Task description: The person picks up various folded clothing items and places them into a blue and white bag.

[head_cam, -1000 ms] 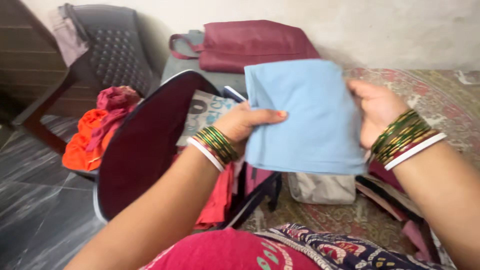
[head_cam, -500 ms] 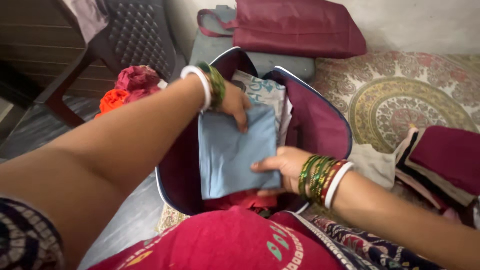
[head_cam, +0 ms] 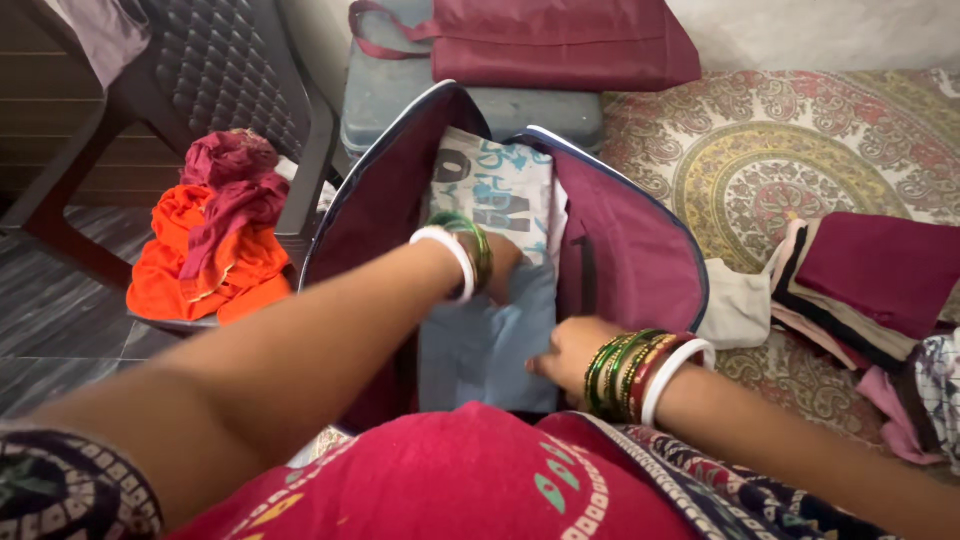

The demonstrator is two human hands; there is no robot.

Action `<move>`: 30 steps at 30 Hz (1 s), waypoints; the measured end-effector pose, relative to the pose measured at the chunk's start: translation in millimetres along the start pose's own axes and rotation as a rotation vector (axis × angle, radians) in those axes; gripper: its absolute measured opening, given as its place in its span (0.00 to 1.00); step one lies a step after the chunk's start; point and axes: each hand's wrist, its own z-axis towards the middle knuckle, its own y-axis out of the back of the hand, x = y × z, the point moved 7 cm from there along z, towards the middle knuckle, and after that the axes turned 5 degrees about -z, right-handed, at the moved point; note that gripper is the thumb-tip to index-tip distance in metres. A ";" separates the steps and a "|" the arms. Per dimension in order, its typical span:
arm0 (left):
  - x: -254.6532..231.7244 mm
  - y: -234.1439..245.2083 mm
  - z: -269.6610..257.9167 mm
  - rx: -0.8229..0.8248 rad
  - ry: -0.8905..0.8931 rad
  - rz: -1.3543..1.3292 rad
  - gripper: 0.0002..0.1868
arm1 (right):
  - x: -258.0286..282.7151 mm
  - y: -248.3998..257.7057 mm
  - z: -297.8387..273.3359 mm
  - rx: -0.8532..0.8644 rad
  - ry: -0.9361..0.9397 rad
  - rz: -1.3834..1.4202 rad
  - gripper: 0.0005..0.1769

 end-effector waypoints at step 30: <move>-122.4 142.2 -55.0 -0.803 0.202 -0.510 0.20 | -522.8 89.5 -9.7 -0.803 -0.502 -0.137 0.14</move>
